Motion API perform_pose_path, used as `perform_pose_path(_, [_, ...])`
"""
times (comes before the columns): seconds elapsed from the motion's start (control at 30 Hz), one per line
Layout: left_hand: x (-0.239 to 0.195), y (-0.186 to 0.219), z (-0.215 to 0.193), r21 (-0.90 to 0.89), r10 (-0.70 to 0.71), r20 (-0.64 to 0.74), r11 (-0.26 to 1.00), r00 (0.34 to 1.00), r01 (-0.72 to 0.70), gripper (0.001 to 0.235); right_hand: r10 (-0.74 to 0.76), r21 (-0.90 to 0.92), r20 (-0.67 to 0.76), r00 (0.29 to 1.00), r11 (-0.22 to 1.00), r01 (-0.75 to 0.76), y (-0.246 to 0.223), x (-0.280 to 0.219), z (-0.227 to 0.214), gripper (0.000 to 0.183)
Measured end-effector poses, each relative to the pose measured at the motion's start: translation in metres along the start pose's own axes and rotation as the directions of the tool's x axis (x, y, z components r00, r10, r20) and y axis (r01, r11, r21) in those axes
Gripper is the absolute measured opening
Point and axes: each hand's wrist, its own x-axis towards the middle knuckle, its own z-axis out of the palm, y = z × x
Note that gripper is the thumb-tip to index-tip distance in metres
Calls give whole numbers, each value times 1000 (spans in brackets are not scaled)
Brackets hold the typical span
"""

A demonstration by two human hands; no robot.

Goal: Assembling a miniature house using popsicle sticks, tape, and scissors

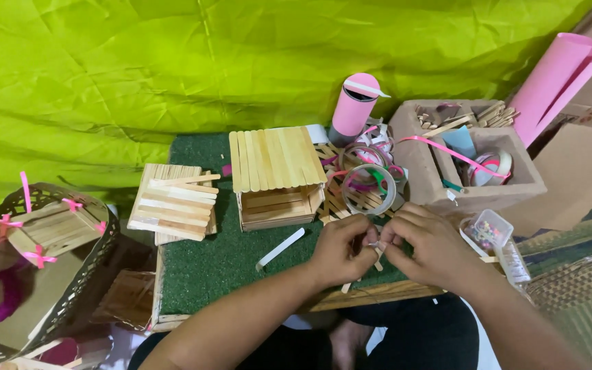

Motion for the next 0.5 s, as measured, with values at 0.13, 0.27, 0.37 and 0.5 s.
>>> perform_pose_path(0.13, [-2,-14,1,-127,-120,17,984,993,121,7,-79,-139,-34,996,988,73,-14,-3,-4,13])
perform_pose_path(0.27, [0,-22,-2,-389,-462,122,792,879,470,16,14,-159,-15,1000,987,-16,-31,-21,-13,8])
perform_pose_path(0.37, [3,-31,-6,-478,-558,214,656,802,584,20,139,-38,-28,990,989,-140,-32,-33,-28,9])
perform_pose_path(0.5, [-5,-36,1,-456,-407,289,737,866,499,21,449,221,-113,886,881,-418,-21,-48,-27,4])
